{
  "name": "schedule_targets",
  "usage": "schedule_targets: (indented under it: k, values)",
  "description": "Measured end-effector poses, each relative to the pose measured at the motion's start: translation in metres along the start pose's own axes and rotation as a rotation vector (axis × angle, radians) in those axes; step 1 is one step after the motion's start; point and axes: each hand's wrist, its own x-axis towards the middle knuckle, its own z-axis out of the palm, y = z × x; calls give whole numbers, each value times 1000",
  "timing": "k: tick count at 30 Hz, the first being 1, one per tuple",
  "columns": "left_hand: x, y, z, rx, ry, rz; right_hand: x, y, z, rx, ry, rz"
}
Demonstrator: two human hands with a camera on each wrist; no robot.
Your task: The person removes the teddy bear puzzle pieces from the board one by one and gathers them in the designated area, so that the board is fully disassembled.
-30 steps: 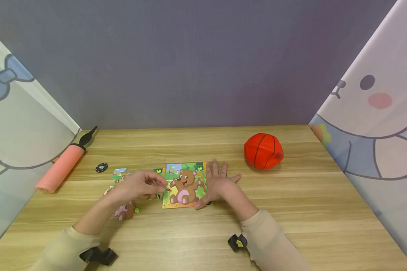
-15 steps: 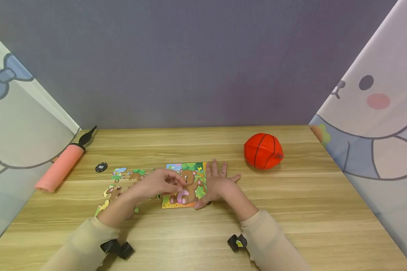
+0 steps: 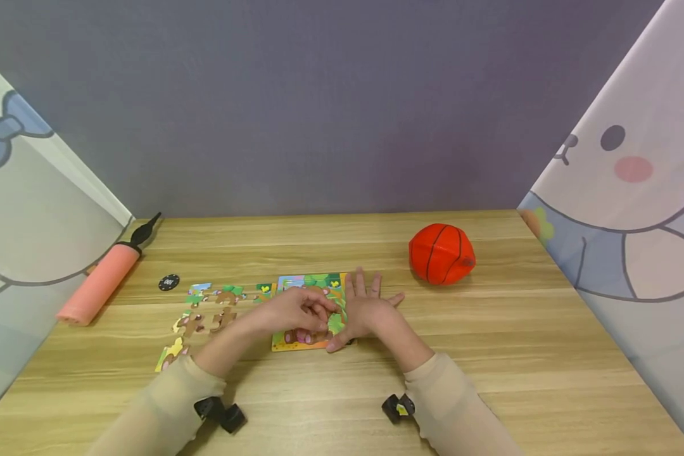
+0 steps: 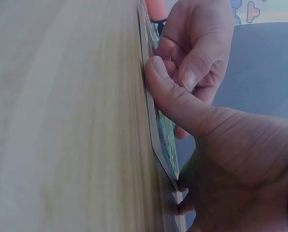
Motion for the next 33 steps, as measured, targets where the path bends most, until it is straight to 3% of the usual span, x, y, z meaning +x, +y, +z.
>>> schedule_targets:
  k: [6, 13, 27, 33]
  values:
    - [4, 1, 4, 59, 25, -35, 0, -1, 0, 2, -5, 11]
    - [5, 5, 7, 126, 11, -67, 1, 0, 1, 4, -3, 6]
    - [4, 5, 8, -9, 121, -86, 2, 0, 1, 7, -10, 8]
    - [4, 5, 11, -12, 156, -108, 1, 0, 0, 14, -8, 3]
